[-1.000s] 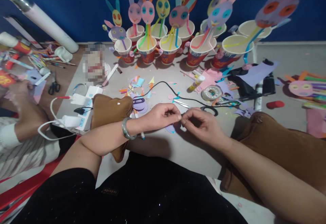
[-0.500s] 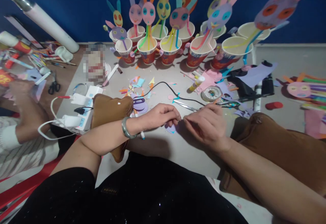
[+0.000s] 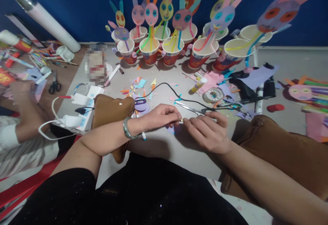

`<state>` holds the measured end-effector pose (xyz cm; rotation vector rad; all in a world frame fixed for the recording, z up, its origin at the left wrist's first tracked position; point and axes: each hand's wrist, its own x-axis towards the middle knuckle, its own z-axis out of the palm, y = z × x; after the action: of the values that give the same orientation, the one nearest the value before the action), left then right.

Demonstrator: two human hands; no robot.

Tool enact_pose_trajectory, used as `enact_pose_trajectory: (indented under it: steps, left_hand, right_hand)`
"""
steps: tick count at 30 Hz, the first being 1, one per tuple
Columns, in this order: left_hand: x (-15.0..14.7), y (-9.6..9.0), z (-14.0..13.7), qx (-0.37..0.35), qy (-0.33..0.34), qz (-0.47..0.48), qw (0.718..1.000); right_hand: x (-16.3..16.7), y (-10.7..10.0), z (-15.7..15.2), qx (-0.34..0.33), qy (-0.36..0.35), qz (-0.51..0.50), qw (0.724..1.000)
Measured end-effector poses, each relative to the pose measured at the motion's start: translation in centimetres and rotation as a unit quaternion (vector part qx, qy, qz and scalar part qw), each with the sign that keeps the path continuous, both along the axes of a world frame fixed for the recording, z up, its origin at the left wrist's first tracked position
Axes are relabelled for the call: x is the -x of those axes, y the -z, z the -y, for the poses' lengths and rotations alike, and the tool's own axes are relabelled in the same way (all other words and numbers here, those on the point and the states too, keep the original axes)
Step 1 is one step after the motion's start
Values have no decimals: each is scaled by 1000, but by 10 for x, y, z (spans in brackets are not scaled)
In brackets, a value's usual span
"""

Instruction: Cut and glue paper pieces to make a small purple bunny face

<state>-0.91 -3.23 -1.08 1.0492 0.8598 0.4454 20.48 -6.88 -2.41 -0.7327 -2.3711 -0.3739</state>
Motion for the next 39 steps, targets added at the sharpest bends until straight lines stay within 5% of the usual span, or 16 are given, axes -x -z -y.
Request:
enact_pose_trajectory:
  steps: [6,9,13,17,31,39]
  left_hand:
    - [1,1,1,-8,-1,10,1000]
    - [0,2,1,-13,-7,12,1000]
    - [0,3,0,-42,-18,0,999]
    - [0,4,1,-93,-32,-21,995]
    - [-1,3,3,-128,-33,-52,990]
    - [-2,0,3,-117,-25,-55,991]
  right_hand:
    - [1,4,-1,20,-1,-32,999]
    - [4,6,-3,112,29,-99,988]
    - [8,3,-7,269,76,-216,935]
    - [8,0,-8,343,51,-251,904]
    - [11,-1,-7,440,43,-262,858]
    - [10,0,-7,446,60,-257,855]
